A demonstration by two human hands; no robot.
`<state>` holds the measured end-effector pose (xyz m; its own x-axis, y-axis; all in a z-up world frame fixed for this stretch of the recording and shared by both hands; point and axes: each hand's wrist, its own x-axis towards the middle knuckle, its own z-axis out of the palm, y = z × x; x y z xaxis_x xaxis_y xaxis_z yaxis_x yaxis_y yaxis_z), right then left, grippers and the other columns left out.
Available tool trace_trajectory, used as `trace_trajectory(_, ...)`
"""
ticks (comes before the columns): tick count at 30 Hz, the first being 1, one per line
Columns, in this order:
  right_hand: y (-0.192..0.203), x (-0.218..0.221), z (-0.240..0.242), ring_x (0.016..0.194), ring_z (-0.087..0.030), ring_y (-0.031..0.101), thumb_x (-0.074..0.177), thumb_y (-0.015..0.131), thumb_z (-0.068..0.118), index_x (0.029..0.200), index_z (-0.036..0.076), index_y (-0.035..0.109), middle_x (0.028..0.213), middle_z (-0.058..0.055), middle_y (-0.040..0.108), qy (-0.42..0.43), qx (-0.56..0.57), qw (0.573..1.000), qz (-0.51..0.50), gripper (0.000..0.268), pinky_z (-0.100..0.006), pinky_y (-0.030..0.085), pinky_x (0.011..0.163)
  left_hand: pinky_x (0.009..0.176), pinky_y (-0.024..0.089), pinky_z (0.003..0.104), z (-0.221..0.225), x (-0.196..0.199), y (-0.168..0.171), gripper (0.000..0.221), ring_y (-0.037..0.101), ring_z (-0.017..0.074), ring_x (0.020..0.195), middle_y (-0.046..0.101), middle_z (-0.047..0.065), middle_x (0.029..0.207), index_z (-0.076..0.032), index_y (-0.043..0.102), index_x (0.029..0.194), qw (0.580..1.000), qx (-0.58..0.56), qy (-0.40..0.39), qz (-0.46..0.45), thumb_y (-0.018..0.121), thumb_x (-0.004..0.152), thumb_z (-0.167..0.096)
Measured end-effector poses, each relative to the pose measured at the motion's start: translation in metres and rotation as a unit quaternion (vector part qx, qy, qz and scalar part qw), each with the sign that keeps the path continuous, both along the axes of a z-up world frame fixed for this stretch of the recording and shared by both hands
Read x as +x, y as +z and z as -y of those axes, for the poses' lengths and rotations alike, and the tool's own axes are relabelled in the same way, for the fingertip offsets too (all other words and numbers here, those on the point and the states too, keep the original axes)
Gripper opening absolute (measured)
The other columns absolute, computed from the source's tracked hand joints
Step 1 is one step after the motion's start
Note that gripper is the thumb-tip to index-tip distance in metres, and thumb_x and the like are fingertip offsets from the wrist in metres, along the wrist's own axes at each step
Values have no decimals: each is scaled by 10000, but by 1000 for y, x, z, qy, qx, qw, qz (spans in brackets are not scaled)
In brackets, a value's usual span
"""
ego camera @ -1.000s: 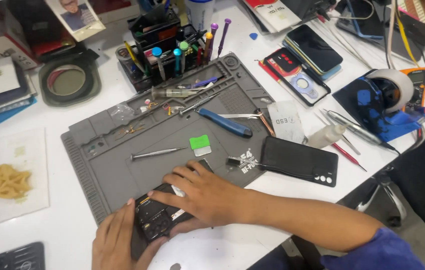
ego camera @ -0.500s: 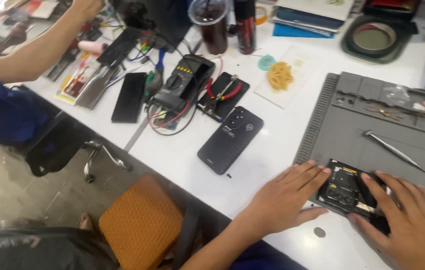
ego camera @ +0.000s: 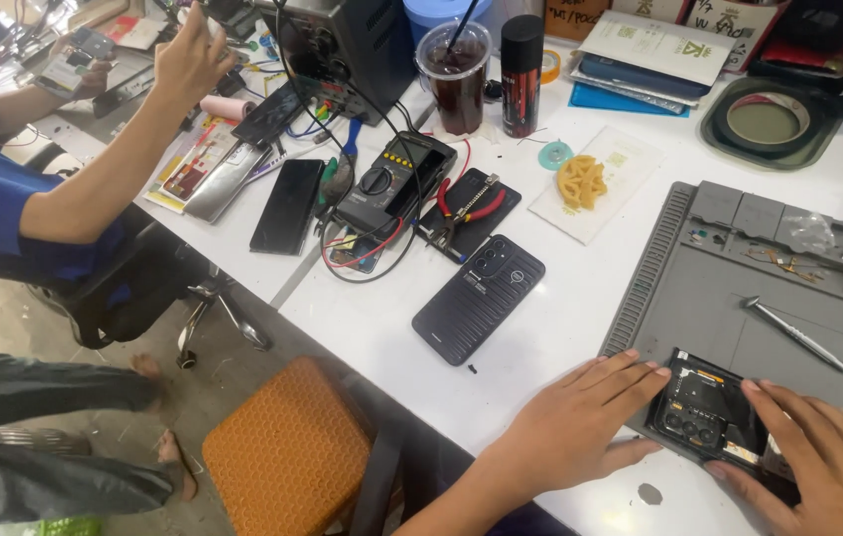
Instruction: Applying adhesive to the frame of a mobile phone and then carefully attaching and pressing the back cover into place.
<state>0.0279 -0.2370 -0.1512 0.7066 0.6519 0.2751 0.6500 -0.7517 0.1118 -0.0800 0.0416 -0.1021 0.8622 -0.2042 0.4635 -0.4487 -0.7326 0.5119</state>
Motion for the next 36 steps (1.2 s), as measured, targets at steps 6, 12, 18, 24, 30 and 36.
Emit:
trace_trajectory(6, 6, -5, -3, 1342, -205, 609, 668, 651, 669, 1519, 256, 514, 1488, 45, 605, 23, 44, 999, -19, 955, -420, 502, 1132, 1190, 425, 490, -1, -1, -1, 578, 484, 352, 1479, 578, 172, 1462, 2, 470, 1475, 1000, -2, -2, -11, 592, 1001, -306)
trace_trajectory(12, 2, -1, 1, 1347, -197, 610, 643, 641, 716, 1535, 280, 489, 1498, 48, 595, 22, 12, 1000, -6, 1005, -412, 512, 1135, 1186, 436, 483, 0, -2, 0, 548, 496, 339, 1473, 595, 163, 1446, 3, 493, 1462, 1000, -4, 5, -1, 586, 1013, -297)
trace_trajectory(18, -2, 0, 3, 1354, -188, 608, 637, 639, 728, 1535, 293, 489, 1501, 57, 593, 17, 6, 1000, -6, 1008, -407, 512, 1128, 1188, 435, 489, 1, -2, -1, 519, 494, 345, 1473, 596, 161, 1440, 4, 510, 1444, 1000, -9, 4, -3, 601, 1000, -248)
trace_trajectory(24, -1, 0, 1, 1337, -192, 628, 654, 640, 701, 1510, 290, 534, 1487, 58, 616, 21, 29, 999, -5, 956, -406, 520, 1123, 1192, 439, 471, 1, -3, 2, 486, 507, 334, 1464, 611, 151, 1417, 5, 537, 1416, 1000, -10, 8, 6, 621, 985, -203)
trace_trajectory(30, -10, 3, 6, 1367, -173, 623, 641, 601, 749, 1548, 362, 487, 1536, 106, 585, -10, -18, 1000, 7, 993, -389, 550, 1111, 1213, 437, 460, -1, -1, -7, 481, 511, 333, 1465, 626, 142, 1388, -9, 533, 1430, 1000, -9, 1, 20, 624, 1015, -234)
trace_trajectory(36, -3, 0, 3, 1348, -188, 638, 665, 580, 741, 1543, 336, 506, 1539, 80, 594, -2, -17, 1000, 19, 969, -396, 557, 1106, 1222, 449, 472, -1, 0, -13, 455, 548, 353, 1412, 642, 138, 1325, -28, 546, 1426, 999, -38, 1, 16, 639, 1020, -212)
